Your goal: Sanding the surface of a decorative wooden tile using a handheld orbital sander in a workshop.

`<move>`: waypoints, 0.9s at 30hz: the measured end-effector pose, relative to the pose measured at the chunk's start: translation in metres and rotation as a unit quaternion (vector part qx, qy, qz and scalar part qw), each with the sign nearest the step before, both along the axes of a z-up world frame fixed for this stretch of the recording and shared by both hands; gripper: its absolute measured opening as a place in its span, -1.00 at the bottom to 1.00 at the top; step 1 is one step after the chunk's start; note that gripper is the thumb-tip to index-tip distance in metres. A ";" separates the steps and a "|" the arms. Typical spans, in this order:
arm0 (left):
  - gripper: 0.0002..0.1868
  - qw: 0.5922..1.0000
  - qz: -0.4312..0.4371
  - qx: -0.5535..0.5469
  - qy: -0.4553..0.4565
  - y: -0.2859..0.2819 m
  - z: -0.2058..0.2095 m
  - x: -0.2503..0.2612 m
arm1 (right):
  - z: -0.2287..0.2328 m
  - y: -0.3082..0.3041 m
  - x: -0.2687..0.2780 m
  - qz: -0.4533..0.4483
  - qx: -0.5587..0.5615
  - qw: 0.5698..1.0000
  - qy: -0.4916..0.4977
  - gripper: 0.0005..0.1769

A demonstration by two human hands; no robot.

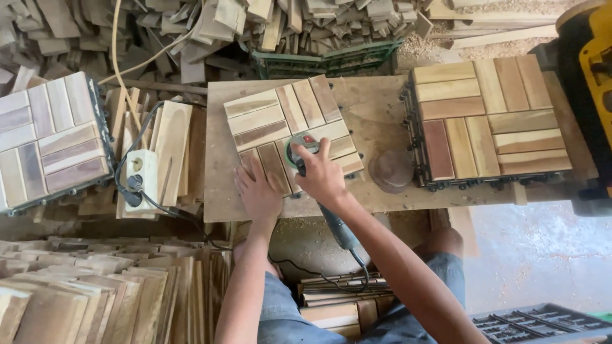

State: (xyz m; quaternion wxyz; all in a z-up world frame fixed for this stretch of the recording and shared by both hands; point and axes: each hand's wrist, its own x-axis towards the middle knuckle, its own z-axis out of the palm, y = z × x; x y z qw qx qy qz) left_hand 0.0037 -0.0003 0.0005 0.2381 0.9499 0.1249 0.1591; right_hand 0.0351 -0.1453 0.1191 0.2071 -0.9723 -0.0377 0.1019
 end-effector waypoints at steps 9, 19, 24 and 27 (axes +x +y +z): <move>-0.40 0.997 0.019 0.071 -0.035 -0.001 -0.010 0.003 | -0.029 -0.104 0.029 -0.121 -0.026 0.992 -0.021 -0.25; -0.39 0.999 0.019 0.047 -0.001 -0.002 -0.001 -0.001 | -0.012 -0.043 0.018 -0.072 0.012 0.997 -0.001 -0.27; -0.36 0.989 0.001 -0.076 0.123 0.000 0.040 -0.005 | 0.013 0.004 0.010 0.020 0.018 0.999 0.029 -0.23; -0.32 0.981 -0.016 -0.072 0.181 -0.002 0.081 -0.012 | -0.022 -0.006 0.026 0.000 -0.002 1.000 0.002 -0.24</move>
